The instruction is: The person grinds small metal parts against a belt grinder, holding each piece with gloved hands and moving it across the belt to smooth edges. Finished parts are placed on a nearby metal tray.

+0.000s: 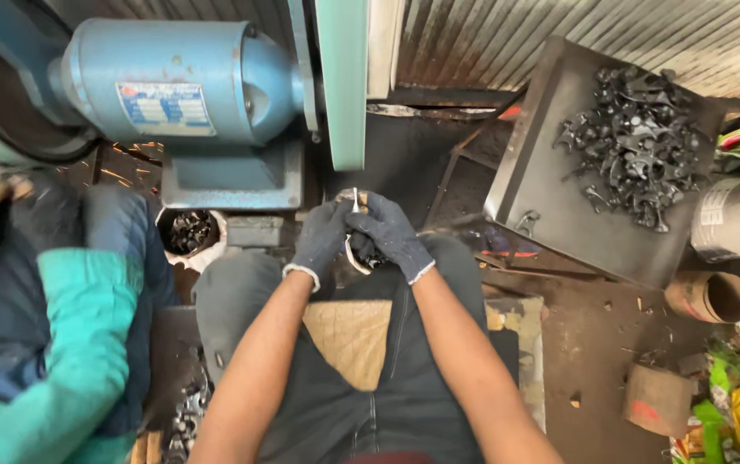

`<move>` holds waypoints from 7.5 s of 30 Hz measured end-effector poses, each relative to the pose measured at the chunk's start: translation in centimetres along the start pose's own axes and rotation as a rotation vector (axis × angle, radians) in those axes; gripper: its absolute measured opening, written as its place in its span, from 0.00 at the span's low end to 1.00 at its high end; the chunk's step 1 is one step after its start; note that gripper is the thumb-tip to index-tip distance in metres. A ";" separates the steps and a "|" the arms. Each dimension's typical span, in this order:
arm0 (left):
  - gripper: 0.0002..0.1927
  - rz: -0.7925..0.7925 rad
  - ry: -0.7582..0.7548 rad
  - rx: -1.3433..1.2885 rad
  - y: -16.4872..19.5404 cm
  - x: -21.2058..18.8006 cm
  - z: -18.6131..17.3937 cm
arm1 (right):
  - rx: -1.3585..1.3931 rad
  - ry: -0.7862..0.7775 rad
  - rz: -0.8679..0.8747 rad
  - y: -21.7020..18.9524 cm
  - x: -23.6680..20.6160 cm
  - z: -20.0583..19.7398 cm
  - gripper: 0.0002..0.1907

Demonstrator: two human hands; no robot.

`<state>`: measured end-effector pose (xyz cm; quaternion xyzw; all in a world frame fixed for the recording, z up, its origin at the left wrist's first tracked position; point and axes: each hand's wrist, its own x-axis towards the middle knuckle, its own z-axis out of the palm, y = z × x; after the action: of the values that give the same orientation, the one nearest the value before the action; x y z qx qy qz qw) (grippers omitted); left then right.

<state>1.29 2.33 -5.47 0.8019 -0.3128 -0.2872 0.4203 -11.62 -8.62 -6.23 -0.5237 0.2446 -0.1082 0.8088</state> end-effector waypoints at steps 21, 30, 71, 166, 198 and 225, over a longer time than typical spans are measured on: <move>0.24 -0.123 0.002 0.062 2.8 -1.1 -1.7 | 0.193 0.095 -0.122 -0.5 0.1 0.9 0.24; 0.27 -0.337 0.099 -0.021 4.3 1.5 -1.8 | 0.436 -0.152 -0.130 1.8 5.4 -0.5 0.12; 0.23 -0.102 0.001 0.050 4.2 -1.0 -0.3 | -0.094 0.471 -0.315 0.4 1.0 0.5 0.22; 0.20 0.022 0.016 -0.044 6.4 -2.3 -0.4 | -0.429 0.726 -0.414 1.8 -2.4 2.4 0.13; 0.19 -0.122 0.206 -0.316 5.2 -0.9 -0.4 | -0.506 0.251 -0.370 -0.2 2.3 -1.0 0.12; 0.12 0.363 0.122 0.488 3.9 -1.8 -0.8 | -0.259 0.395 -0.183 0.5 -0.2 0.9 0.12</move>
<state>-0.23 2.30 -1.40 0.8258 -0.4850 -0.0753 0.2779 -11.33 -7.56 -6.35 -0.6116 0.3613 -0.2491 0.6583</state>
